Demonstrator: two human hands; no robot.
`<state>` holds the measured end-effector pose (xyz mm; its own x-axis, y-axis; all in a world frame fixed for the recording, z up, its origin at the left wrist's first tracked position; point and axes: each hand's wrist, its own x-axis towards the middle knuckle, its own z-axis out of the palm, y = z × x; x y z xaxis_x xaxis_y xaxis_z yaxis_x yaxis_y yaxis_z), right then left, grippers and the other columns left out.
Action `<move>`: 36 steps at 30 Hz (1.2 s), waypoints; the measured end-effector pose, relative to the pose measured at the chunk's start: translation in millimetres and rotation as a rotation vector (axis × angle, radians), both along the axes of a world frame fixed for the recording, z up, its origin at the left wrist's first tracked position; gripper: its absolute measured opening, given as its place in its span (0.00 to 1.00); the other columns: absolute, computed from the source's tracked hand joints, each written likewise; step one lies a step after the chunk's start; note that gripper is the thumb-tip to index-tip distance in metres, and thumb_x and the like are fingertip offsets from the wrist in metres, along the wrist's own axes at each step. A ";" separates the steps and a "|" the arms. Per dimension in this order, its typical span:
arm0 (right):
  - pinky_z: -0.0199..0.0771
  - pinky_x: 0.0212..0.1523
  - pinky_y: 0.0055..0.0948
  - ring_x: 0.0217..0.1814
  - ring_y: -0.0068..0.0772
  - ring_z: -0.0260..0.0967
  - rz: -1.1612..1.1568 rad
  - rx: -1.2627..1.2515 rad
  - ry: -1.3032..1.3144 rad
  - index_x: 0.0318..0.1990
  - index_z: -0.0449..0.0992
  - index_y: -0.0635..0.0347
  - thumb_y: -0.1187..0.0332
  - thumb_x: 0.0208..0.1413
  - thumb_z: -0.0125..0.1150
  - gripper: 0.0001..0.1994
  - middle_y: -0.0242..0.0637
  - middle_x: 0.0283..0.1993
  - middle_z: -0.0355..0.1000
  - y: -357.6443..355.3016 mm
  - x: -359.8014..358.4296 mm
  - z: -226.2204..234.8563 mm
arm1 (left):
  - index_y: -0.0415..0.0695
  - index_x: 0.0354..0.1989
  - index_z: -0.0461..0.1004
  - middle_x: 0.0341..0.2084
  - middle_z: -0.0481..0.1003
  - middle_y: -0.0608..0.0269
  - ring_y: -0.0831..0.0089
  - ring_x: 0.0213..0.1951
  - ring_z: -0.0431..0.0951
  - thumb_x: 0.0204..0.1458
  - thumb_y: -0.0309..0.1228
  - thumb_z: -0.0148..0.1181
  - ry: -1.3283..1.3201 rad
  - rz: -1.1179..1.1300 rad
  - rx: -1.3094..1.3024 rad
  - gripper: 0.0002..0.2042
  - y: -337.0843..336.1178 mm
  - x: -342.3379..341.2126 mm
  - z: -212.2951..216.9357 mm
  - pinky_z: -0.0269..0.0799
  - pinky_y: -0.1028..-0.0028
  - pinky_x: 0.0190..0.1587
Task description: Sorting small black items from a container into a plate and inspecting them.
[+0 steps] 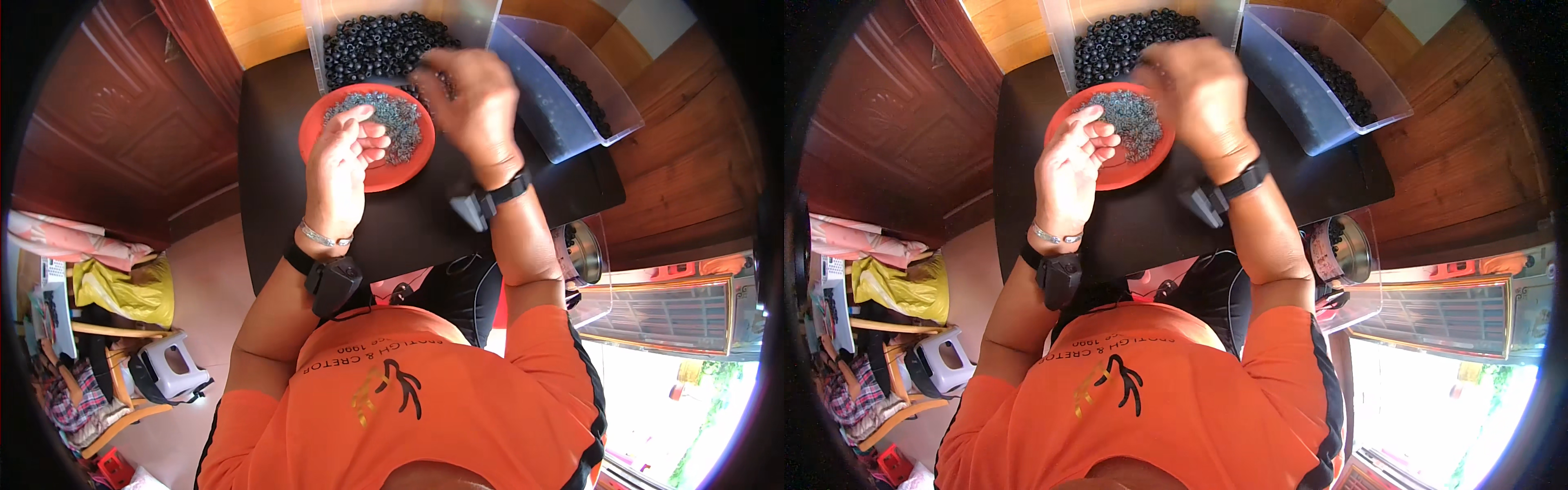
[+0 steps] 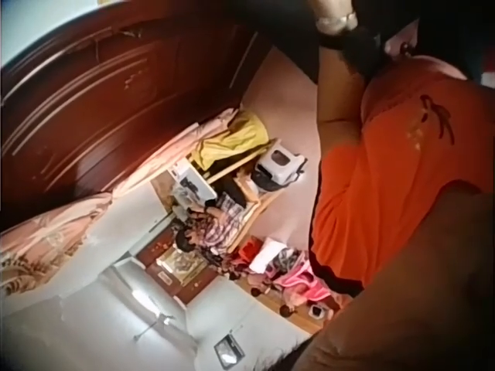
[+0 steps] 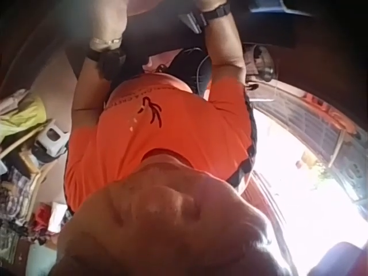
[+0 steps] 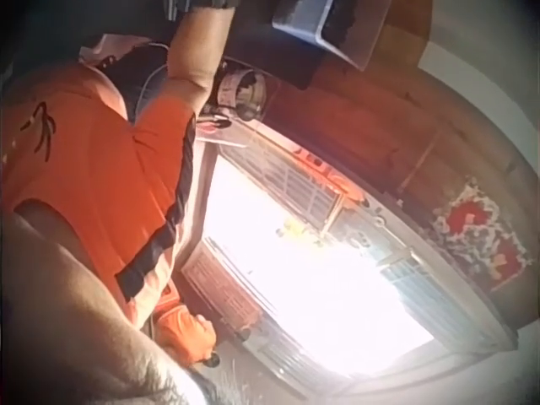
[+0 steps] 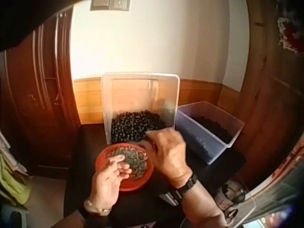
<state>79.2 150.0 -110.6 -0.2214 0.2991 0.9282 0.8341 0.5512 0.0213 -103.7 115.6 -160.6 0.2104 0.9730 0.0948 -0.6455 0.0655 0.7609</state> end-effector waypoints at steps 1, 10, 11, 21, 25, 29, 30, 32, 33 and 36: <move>0.70 0.34 0.35 0.32 0.40 0.70 -0.144 0.068 0.065 0.32 0.76 0.53 0.67 0.39 0.68 0.10 0.33 0.27 0.73 7.6 19.2 4.3 | 0.40 0.42 0.70 0.31 0.73 0.63 0.73 0.36 0.73 0.58 0.34 0.47 -0.004 -0.003 -0.001 0.11 3.4 -4.0 -3.5 0.67 0.73 0.42; 0.68 0.48 0.35 0.47 0.39 0.68 -0.708 0.154 0.191 0.36 0.80 0.55 0.65 0.48 0.62 0.09 0.35 0.38 0.76 25.7 113.0 -0.3 | 0.41 0.40 0.71 0.33 0.74 0.63 0.71 0.35 0.74 0.57 0.35 0.49 -0.001 -0.015 -0.092 0.11 10.0 -5.3 -12.9 0.68 0.72 0.41; 0.67 0.49 0.35 0.49 0.39 0.67 -0.549 0.055 0.209 0.36 0.80 0.55 0.64 0.48 0.62 0.09 0.35 0.40 0.75 27.5 108.6 -2.8 | 0.41 0.39 0.71 0.34 0.74 0.63 0.71 0.35 0.74 0.57 0.35 0.50 0.009 -0.020 -0.089 0.11 10.9 -7.2 -14.4 0.68 0.72 0.41; 0.72 0.38 0.34 0.37 0.41 0.74 -0.272 -0.964 -0.214 0.33 0.78 0.59 0.66 0.35 0.68 0.14 0.38 0.34 0.76 18.4 85.1 -20.6 | 0.42 0.36 0.71 0.33 0.74 0.62 0.70 0.34 0.75 0.56 0.35 0.50 0.003 -0.042 -0.162 0.10 12.7 -8.5 -15.5 0.69 0.71 0.40; 0.72 0.38 0.34 0.38 0.42 0.74 -0.247 -1.061 -0.272 0.33 0.79 0.58 0.67 0.35 0.68 0.14 0.38 0.34 0.76 29.6 85.8 -26.7 | 0.42 0.36 0.71 0.31 0.74 0.61 0.70 0.34 0.75 0.56 0.36 0.50 0.017 -0.054 -0.168 0.10 14.2 -7.9 -15.0 0.69 0.71 0.40; 0.71 0.38 0.32 0.36 0.39 0.73 -0.288 -1.135 -0.255 0.33 0.78 0.59 0.67 0.36 0.67 0.13 0.37 0.32 0.76 43.1 89.9 -41.0 | 0.41 0.35 0.71 0.30 0.74 0.62 0.70 0.34 0.75 0.56 0.35 0.50 0.017 -0.055 -0.173 0.10 15.4 -7.5 -15.0 0.69 0.72 0.39; 0.71 0.38 0.30 0.34 0.36 0.73 -0.254 -1.066 -0.223 0.33 0.78 0.60 0.67 0.37 0.67 0.13 0.36 0.32 0.76 44.3 86.0 -40.2 | 0.41 0.35 0.71 0.30 0.74 0.62 0.70 0.34 0.75 0.56 0.35 0.50 0.015 -0.048 -0.170 0.10 15.7 -7.6 -15.2 0.69 0.72 0.39; 0.70 0.38 0.27 0.34 0.30 0.71 -0.038 -1.027 -0.056 0.34 0.77 0.61 0.69 0.39 0.67 0.12 0.34 0.30 0.75 44.7 77.6 -40.5 | 0.41 0.34 0.72 0.30 0.74 0.62 0.71 0.34 0.75 0.56 0.35 0.50 0.047 -0.054 -0.191 0.10 15.5 -5.2 -14.9 0.69 0.73 0.39; 0.70 0.37 0.24 0.33 0.25 0.70 0.170 -0.984 0.115 0.34 0.77 0.61 0.70 0.41 0.66 0.11 0.31 0.29 0.74 41.7 69.0 -38.7 | 0.41 0.34 0.72 0.30 0.74 0.62 0.71 0.34 0.75 0.56 0.35 0.50 0.045 -0.045 -0.189 0.10 15.0 -4.4 -15.4 0.69 0.73 0.39; 0.69 0.38 0.20 0.35 0.18 0.67 0.460 -1.123 0.301 0.35 0.76 0.62 0.75 0.44 0.66 0.09 0.26 0.30 0.72 22.1 30.8 -20.0 | 0.39 0.38 0.71 0.32 0.74 0.60 0.70 0.36 0.75 0.58 0.35 0.46 0.096 -0.130 -0.126 0.12 15.0 -7.1 -16.7 0.68 0.72 0.41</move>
